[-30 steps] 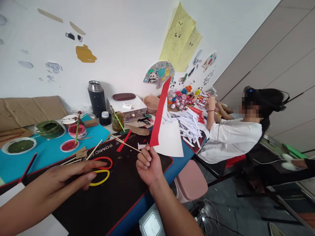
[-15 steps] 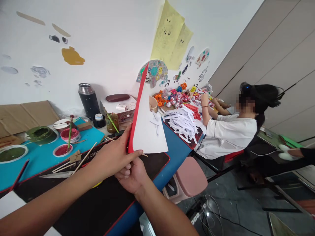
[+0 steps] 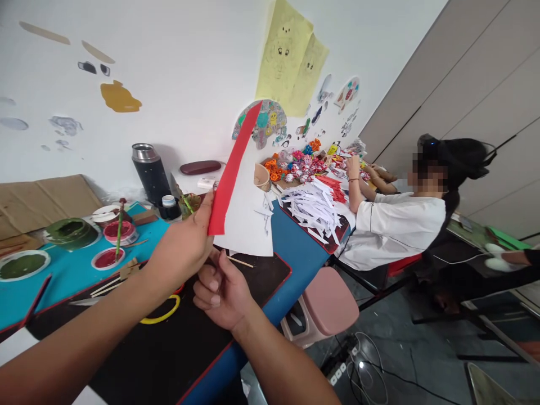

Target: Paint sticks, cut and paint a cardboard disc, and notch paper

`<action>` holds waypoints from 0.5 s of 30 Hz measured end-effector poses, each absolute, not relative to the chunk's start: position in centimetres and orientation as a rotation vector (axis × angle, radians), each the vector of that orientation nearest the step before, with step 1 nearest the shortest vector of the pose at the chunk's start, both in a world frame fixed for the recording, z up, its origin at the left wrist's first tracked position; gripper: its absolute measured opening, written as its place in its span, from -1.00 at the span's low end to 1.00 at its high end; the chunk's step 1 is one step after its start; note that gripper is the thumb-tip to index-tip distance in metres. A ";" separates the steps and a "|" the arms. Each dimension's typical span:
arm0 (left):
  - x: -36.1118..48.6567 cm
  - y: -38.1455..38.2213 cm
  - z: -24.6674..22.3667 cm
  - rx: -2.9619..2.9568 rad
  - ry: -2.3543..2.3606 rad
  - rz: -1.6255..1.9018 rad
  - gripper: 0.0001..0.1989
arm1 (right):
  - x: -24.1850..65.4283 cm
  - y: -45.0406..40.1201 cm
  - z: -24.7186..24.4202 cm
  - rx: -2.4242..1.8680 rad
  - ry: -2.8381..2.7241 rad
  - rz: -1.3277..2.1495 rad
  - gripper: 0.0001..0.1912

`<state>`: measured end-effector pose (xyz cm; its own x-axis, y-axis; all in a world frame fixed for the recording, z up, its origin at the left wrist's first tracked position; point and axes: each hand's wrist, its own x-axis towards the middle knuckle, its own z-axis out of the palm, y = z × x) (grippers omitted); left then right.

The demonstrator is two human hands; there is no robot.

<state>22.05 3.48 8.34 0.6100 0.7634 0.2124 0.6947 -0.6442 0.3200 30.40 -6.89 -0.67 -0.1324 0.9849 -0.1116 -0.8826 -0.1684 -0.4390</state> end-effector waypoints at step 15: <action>20.8 6.0 11.2 2.371 1.261 1.122 -0.27 | 29.1 -10.2 -3.2 -0.644 -0.509 1.650 -0.52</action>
